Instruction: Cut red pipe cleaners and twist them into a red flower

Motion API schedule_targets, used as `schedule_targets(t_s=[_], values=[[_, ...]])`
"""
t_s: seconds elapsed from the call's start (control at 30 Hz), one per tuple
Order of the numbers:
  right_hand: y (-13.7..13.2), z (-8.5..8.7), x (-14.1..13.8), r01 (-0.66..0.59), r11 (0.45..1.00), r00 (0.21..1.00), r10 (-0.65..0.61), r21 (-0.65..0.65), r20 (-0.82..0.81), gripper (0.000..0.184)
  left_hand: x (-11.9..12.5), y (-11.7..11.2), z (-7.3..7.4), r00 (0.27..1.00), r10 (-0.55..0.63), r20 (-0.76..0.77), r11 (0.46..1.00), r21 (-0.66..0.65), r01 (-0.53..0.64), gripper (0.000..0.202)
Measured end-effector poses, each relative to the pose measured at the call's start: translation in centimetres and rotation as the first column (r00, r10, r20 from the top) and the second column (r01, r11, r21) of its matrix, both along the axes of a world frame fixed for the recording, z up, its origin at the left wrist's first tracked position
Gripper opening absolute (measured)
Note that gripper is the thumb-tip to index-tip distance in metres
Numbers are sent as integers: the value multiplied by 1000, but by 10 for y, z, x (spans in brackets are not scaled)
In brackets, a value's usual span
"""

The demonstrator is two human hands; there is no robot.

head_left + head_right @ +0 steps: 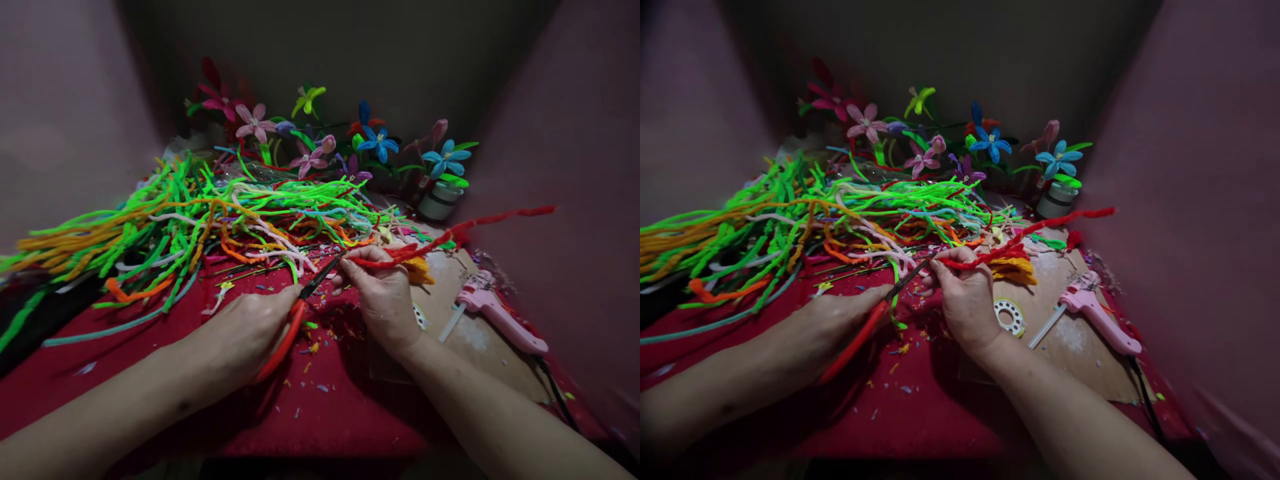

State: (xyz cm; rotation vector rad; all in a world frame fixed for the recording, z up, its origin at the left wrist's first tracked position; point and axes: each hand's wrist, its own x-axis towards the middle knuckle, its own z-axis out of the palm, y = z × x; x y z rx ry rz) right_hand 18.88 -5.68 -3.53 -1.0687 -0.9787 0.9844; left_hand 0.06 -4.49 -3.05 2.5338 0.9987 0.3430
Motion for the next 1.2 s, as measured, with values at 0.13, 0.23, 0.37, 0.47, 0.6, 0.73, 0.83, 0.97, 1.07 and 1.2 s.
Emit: schedule_targets(t_s=[0.13,0.23,0.37,0.47,0.6,0.73,0.83,0.97,1.07,1.2], values=[[5,-2,3,-11,999,995,15,41,-96,12,-2,10,12,978,115,172,993,-21,-113,25],[9,-1,4,-31,999,976,37,27,-215,13,0,11,17,937,220,273,975,-95,-201,22],[7,3,1,-139,990,939,126,-16,-320,15,13,5,22,805,381,454,894,-402,-196,40],[1,4,-3,-245,968,919,212,-59,-334,16,21,1,29,711,449,542,833,-541,-115,43],[-3,3,-5,-288,955,908,249,-71,-336,16,23,0,33,695,463,549,796,-603,-54,33],[-4,1,-6,-279,957,908,233,-86,-349,20,21,-2,32,749,428,506,803,-593,-58,17],[-4,0,-6,-255,964,909,212,-76,-358,24,22,-3,31,789,400,467,800,-598,-51,16],[-4,-2,-6,-228,971,914,187,-75,-359,26,22,-3,33,818,401,412,767,-640,-53,21],[-4,-3,-6,-220,973,926,186,-72,-327,25,19,-1,36,845,373,383,771,-634,-53,7],[-3,-2,-4,-301,950,903,258,-78,-344,20,13,4,35,852,343,396,786,-617,-30,22]])
